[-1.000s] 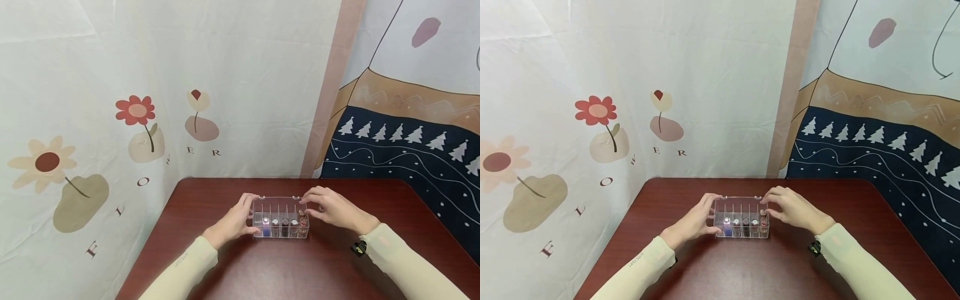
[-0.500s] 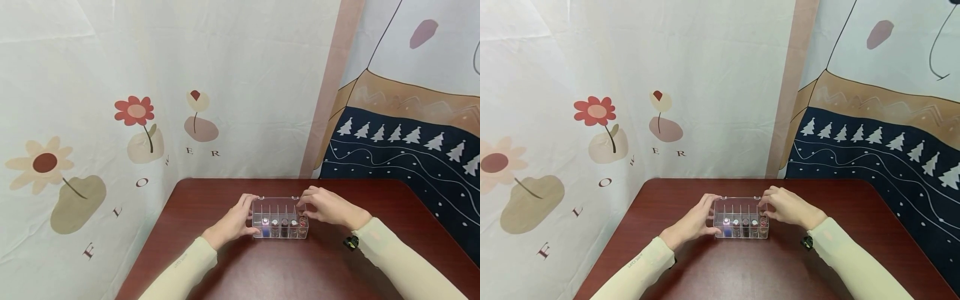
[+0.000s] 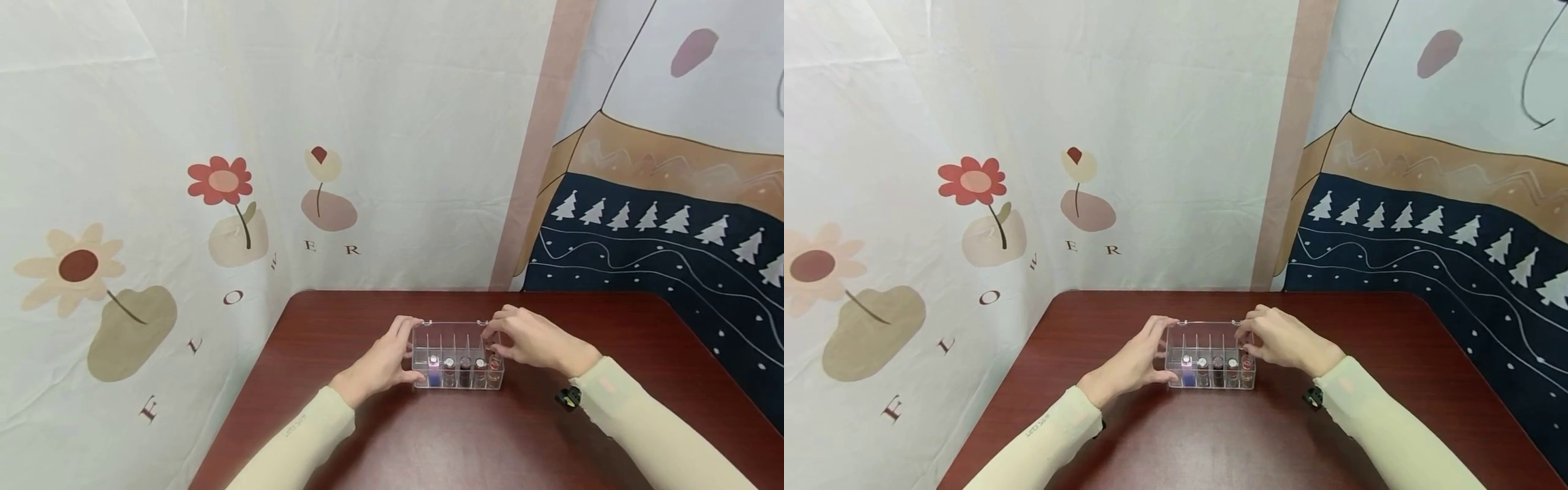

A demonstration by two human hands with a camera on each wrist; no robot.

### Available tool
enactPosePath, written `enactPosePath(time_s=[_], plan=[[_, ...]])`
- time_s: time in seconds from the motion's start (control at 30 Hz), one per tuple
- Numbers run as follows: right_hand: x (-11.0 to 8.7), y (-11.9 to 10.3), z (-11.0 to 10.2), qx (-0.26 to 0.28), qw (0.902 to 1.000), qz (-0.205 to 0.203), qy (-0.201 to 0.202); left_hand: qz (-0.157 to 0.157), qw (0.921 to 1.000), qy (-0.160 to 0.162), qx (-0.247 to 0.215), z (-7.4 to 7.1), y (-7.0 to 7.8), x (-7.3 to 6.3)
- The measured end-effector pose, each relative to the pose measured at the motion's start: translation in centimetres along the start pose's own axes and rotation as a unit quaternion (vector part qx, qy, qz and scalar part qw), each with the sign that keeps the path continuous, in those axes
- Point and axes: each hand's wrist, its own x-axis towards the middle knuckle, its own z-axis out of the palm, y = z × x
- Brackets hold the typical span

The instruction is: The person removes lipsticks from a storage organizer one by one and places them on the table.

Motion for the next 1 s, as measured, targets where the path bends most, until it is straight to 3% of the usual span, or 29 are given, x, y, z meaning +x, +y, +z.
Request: enactPosePath(time_s=[1.0], plan=[[-0.6, 0.1, 1.3, -0.011, 0.9996, -0.002, 0.024, -0.012, 0.9999, -0.005, -0.007, 0.0, 0.1, 0.1]])
